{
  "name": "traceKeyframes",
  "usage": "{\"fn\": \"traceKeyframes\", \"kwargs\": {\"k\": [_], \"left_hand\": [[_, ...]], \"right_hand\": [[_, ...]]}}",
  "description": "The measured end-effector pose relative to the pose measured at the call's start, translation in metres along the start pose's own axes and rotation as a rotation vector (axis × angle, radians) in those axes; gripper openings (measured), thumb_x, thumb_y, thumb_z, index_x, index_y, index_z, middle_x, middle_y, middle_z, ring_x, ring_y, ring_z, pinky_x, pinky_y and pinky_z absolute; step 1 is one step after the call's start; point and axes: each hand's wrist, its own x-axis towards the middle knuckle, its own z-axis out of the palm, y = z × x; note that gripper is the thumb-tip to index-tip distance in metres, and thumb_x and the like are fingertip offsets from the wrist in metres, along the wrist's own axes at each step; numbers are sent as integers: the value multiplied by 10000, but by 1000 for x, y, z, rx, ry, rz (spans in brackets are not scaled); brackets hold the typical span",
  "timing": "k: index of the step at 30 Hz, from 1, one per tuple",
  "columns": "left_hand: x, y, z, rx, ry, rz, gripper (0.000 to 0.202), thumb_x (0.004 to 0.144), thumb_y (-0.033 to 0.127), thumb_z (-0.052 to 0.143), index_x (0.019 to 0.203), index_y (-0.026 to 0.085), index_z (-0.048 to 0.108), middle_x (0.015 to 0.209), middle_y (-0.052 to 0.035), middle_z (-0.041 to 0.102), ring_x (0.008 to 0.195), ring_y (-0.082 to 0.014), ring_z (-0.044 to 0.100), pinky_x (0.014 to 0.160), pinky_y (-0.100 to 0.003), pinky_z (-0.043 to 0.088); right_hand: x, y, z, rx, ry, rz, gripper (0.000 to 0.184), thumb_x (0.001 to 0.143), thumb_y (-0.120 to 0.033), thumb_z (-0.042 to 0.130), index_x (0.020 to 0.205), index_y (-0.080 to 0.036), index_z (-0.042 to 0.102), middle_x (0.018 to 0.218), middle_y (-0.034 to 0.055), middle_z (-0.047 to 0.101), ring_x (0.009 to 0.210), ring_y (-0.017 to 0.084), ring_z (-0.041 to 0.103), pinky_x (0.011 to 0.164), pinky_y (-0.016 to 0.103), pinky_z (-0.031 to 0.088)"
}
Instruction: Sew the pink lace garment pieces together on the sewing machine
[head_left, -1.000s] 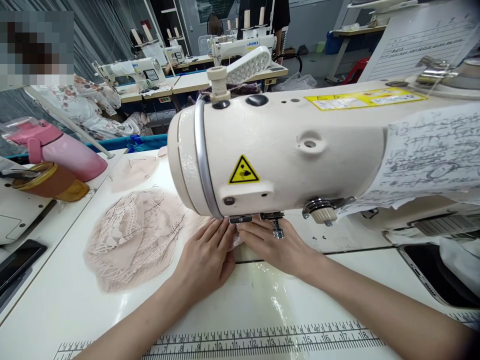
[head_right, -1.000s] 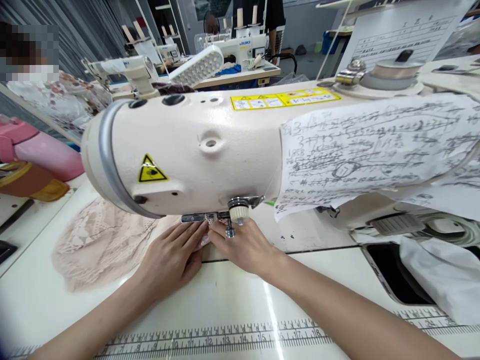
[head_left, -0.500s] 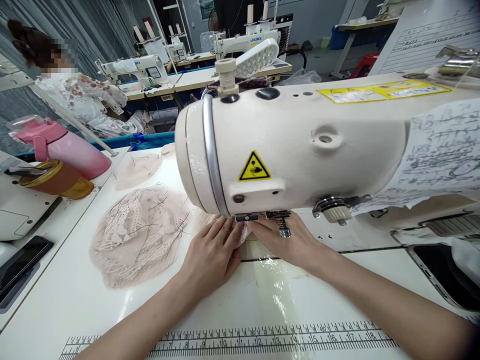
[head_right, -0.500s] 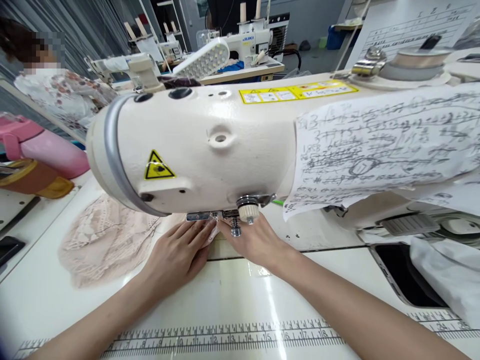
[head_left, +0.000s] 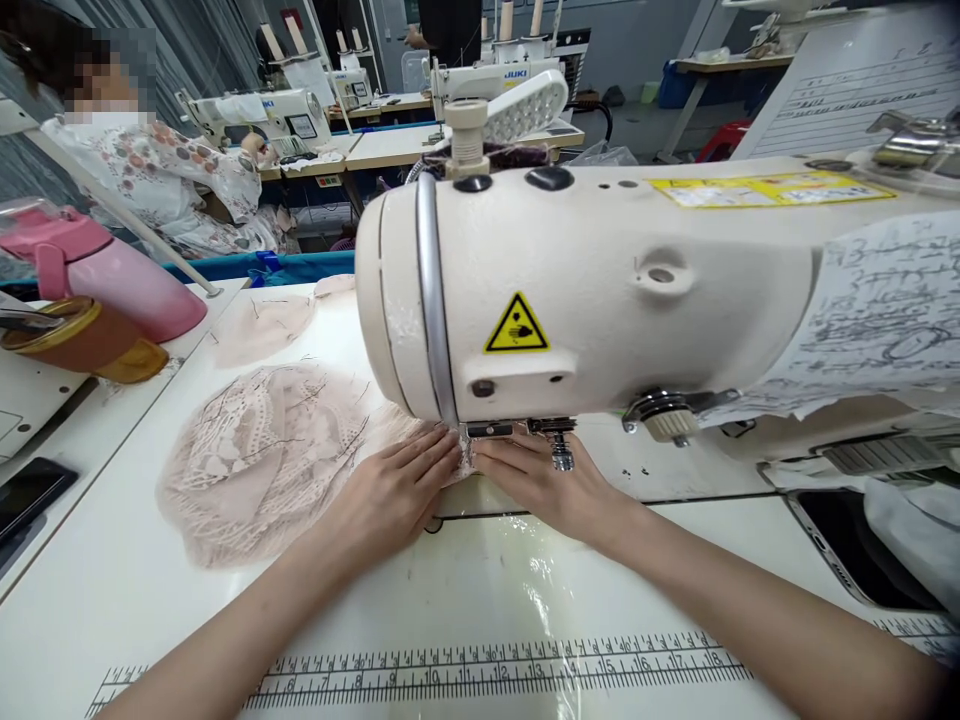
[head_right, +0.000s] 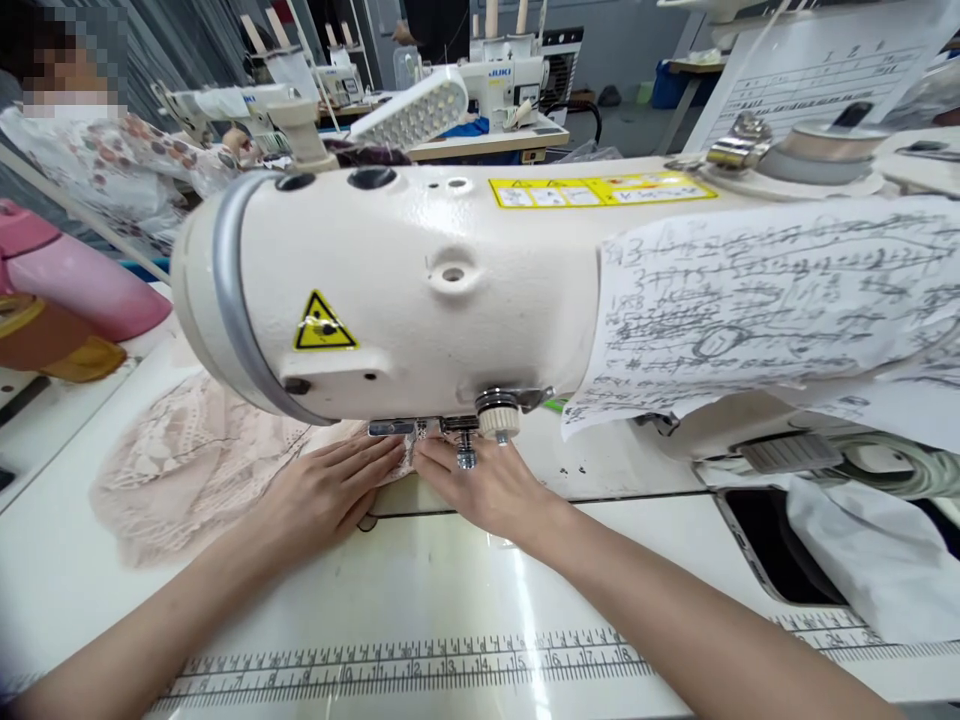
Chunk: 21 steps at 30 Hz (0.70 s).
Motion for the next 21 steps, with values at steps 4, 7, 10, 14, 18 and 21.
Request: {"fn": "traceKeyframes", "kwargs": {"k": [4, 7, 10, 14, 18, 21], "left_hand": [[1, 2, -1, -18, 5, -43, 323, 916, 134, 444, 1190, 85, 606, 1205, -118, 663, 1112, -238, 639, 959, -413, 552], [4, 7, -4, -70, 41, -94, 273, 903, 106, 461, 1124, 131, 618, 1207, -86, 669, 1136, -211, 626, 1005, -400, 523], [6, 11, -5, -93, 85, -113, 202, 888, 71, 453, 998, 139, 608, 1203, -89, 666, 1111, -199, 634, 1006, -397, 518], [7, 12, -4, -55, 102, -148, 140, 861, 77, 481, 925, 134, 593, 987, -102, 703, 946, -221, 670, 831, -389, 594], [5, 10, -1, -19, 88, -114, 308, 871, 73, 441, 1145, 92, 580, 1126, -145, 673, 1097, -252, 627, 904, -417, 568], [2, 7, 2, -28, 31, -27, 362, 920, 101, 409, 1255, 98, 545, 1279, -118, 620, 1188, -222, 588, 992, -382, 524]], "right_hand": [[1, -1, 7, 0, 5, 14, 357, 876, -66, 471, 1114, -276, 634, 1183, 9, 639, 827, 136, 620, 605, 257, 461], [3, -4, 9, -41, 19, 69, 229, 909, -181, 488, 1075, -249, 629, 1085, 18, 658, 778, 138, 609, 546, 270, 398], [7, -5, 8, -75, 92, 87, 174, 927, -253, 490, 1040, -250, 622, 1030, -2, 666, 764, 134, 603, 554, 278, 387], [10, -1, 10, 47, 109, -60, 183, 930, -180, 488, 1039, -238, 622, 1101, -9, 656, 842, 117, 595, 728, 278, 448], [8, 2, 12, 154, 109, -144, 228, 888, -55, 493, 1006, -199, 625, 1002, -2, 676, 943, 110, 588, 764, 259, 456], [6, 0, 10, 161, 230, -118, 239, 859, -27, 528, 1018, -181, 618, 923, -13, 690, 876, 88, 597, 695, 231, 446]]}}
